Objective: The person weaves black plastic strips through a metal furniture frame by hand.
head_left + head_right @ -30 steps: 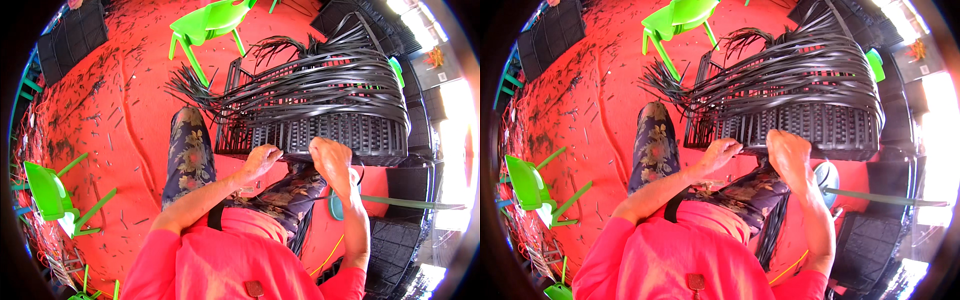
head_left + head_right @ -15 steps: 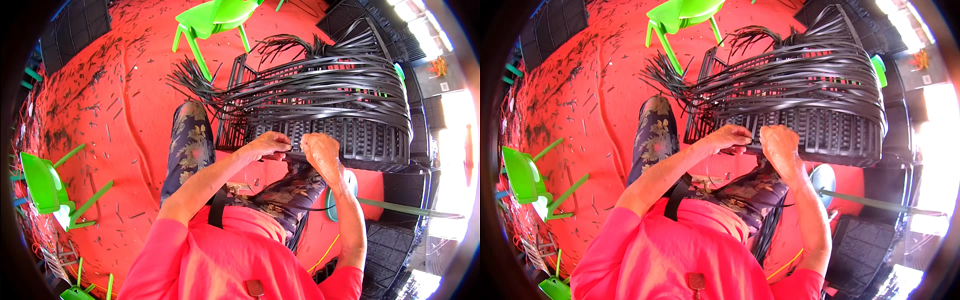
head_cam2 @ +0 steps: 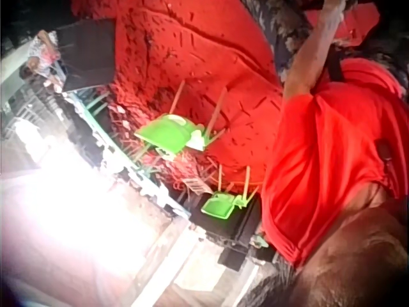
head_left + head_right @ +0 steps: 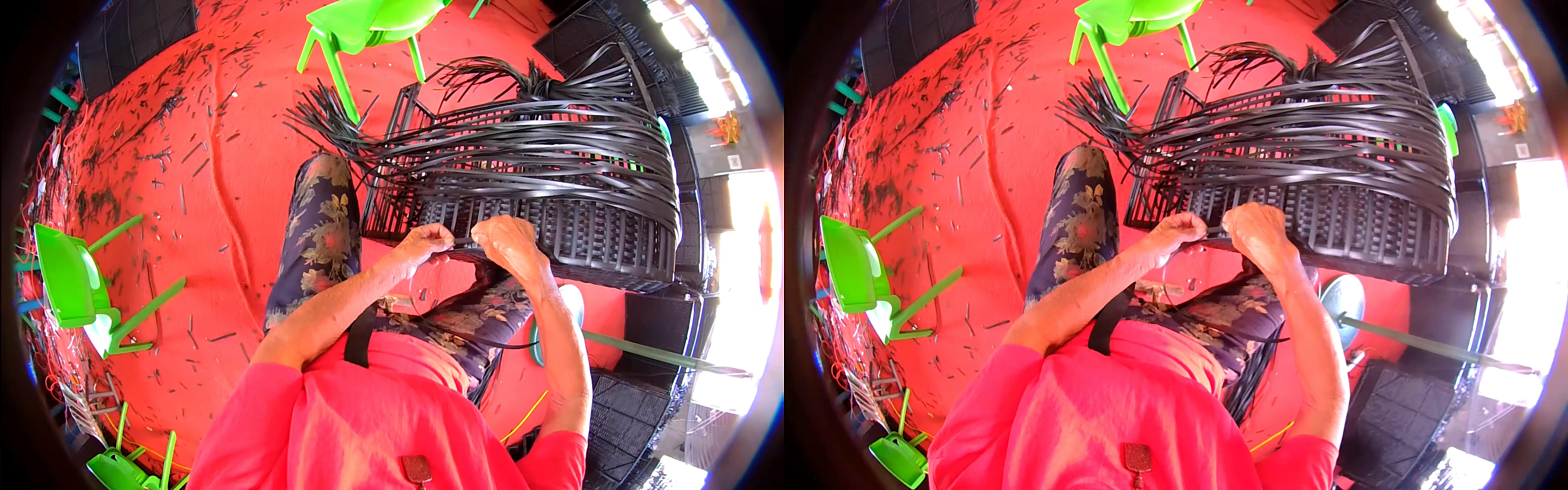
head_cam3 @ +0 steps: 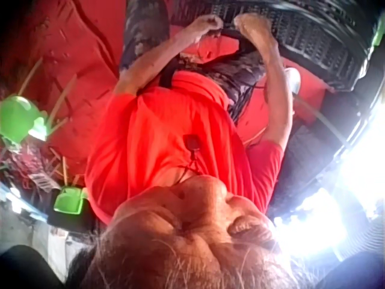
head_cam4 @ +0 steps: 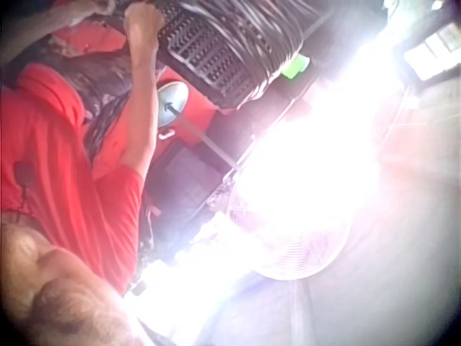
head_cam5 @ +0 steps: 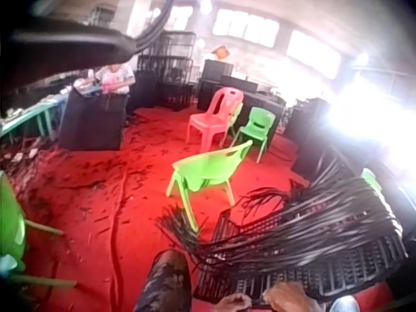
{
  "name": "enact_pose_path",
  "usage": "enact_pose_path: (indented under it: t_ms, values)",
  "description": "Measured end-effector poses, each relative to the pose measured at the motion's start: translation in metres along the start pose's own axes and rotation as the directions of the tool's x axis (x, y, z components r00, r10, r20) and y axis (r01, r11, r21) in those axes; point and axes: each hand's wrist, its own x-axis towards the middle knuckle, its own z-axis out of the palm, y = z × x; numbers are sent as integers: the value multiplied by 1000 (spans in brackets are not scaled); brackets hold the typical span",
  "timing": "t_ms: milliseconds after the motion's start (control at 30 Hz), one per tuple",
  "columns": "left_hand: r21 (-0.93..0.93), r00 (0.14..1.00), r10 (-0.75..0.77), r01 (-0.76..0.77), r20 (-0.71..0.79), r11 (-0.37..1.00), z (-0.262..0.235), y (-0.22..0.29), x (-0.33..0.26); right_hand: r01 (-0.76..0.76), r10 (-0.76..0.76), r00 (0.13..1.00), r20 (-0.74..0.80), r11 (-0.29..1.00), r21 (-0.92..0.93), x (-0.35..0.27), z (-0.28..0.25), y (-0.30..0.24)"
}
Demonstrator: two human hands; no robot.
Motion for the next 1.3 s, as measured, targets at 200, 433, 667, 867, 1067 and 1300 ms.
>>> enact_pose_path:
  t_ms: [200,433,667,867,1067,1300]
  values:
    - [-59,996,39,-35,77,998,1,4,-1,-153,152,981,120,988,5,6,-2,-10]
    - [-164,997,-30,42,71,986,5,8,1,-224,215,961,177,974,35,10,-8,-4]
    - [15,974,-182,182,138,983,10,23,20,-342,341,937,78,940,-9,15,-8,-5]
    - [-88,967,-148,169,207,982,3,8,30,-253,276,945,178,957,-141,20,-7,-4]
    - [-132,992,-19,36,127,991,16,14,13,-190,233,949,212,961,-202,23,2,-5]
    - [58,999,-31,30,12,998,12,16,17,-142,158,976,149,983,-115,15,0,-4]
